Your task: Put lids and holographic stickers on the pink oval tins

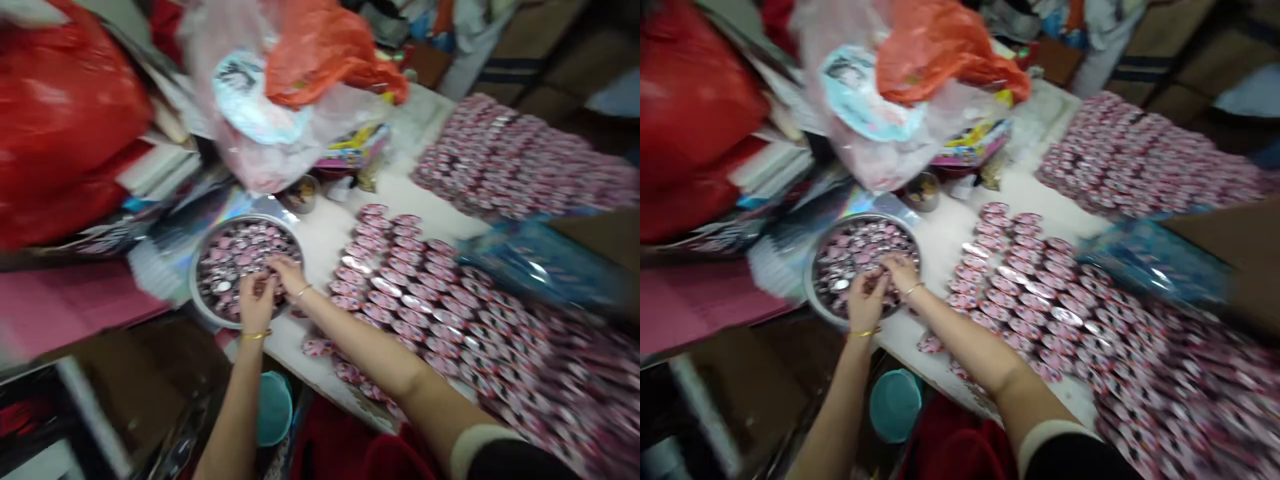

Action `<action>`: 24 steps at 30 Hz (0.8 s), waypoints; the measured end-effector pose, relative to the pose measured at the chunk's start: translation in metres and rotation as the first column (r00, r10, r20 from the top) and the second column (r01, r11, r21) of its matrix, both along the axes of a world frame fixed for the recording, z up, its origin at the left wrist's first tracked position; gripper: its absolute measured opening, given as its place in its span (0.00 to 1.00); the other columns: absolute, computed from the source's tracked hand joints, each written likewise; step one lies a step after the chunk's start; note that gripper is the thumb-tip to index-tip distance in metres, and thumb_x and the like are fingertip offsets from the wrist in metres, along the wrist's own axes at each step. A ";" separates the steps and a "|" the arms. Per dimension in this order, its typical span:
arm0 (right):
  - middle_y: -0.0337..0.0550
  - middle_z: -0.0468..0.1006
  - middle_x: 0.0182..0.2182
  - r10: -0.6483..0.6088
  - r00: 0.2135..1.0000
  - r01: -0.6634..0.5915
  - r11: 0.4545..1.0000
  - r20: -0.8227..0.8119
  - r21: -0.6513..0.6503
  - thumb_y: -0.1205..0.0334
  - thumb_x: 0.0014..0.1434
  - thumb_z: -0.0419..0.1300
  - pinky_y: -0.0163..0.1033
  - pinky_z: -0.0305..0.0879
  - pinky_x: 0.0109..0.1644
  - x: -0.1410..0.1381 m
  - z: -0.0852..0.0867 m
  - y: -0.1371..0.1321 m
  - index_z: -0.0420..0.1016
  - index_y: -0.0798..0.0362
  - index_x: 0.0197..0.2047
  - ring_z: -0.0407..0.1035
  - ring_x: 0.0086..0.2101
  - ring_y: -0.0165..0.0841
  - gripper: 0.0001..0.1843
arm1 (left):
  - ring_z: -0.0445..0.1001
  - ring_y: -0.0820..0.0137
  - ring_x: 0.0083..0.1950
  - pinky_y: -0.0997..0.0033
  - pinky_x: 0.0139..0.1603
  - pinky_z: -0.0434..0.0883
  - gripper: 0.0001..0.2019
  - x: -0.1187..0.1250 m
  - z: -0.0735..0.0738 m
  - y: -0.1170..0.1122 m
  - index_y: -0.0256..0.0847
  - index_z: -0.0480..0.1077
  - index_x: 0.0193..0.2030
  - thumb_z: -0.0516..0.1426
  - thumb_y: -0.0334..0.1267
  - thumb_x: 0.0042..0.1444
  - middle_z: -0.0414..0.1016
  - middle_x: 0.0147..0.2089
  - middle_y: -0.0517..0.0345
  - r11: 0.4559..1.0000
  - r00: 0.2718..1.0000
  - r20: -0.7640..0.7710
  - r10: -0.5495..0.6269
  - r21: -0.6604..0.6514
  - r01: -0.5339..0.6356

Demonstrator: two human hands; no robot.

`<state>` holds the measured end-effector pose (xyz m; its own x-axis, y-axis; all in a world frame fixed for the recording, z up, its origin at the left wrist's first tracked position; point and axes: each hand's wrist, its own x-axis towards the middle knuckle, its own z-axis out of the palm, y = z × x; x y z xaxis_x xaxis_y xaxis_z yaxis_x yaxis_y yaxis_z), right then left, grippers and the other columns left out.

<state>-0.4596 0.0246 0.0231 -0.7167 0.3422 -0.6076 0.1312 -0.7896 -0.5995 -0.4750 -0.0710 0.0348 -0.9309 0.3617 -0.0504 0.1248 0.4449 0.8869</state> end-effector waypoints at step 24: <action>0.35 0.70 0.18 -0.519 0.855 0.519 0.854 -0.007 0.030 0.40 0.47 0.65 0.28 0.38 0.13 0.518 0.046 0.134 0.68 0.53 0.31 0.58 0.15 0.23 0.24 | 0.72 0.72 0.32 0.72 0.34 0.71 0.09 0.405 0.047 0.193 0.41 0.74 0.35 0.56 0.43 0.55 0.75 0.32 0.57 0.647 0.645 0.056 -0.762 0.103 0.756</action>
<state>0.0582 0.1583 0.0696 -0.4291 0.6821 -0.5921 -0.2917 -0.7251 -0.6238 -0.0703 0.1221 0.0816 -0.3211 0.9448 -0.0651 0.3149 0.1713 0.9336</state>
